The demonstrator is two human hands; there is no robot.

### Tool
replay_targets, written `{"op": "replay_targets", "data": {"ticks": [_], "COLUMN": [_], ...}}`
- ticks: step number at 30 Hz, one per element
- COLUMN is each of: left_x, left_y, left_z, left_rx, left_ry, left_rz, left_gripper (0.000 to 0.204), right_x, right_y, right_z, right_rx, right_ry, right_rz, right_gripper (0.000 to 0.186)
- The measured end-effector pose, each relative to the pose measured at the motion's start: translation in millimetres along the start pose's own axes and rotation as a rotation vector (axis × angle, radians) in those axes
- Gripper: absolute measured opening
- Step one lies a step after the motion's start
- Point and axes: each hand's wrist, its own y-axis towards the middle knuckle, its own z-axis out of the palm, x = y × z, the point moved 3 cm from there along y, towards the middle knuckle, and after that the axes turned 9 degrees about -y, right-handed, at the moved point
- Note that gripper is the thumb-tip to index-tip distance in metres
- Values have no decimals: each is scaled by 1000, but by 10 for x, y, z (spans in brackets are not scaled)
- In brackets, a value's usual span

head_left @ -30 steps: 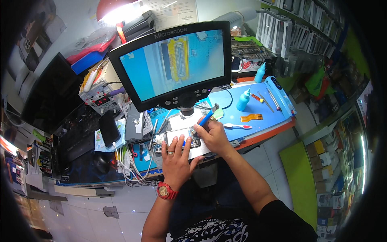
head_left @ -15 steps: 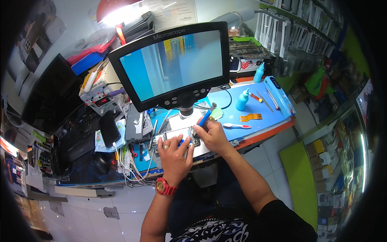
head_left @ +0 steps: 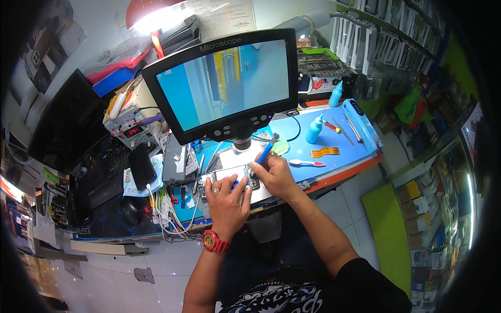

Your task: The person adjusts a microscope screen, handles a phone motherboard, and uses a blue tool to apply a substance to the motherboard while looking at the microscope display.

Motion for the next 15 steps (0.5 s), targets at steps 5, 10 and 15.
{"op": "replay_targets", "data": {"ticks": [5, 10, 15], "left_x": [11, 13, -5], "left_y": [-5, -9, -5], "left_z": [4, 15, 9], "left_rx": [-3, -6, -9], "left_ry": [6, 3, 5], "left_rz": [4, 5, 6], "left_gripper": [29, 29, 29], "right_x": [56, 47, 42], "right_y": [10, 4, 6], "right_z": [-8, -16, -11], "right_rx": [22, -1, 6], "right_ry": [-22, -45, -37], "right_rz": [3, -14, -30], "right_gripper": [25, 25, 24]}}
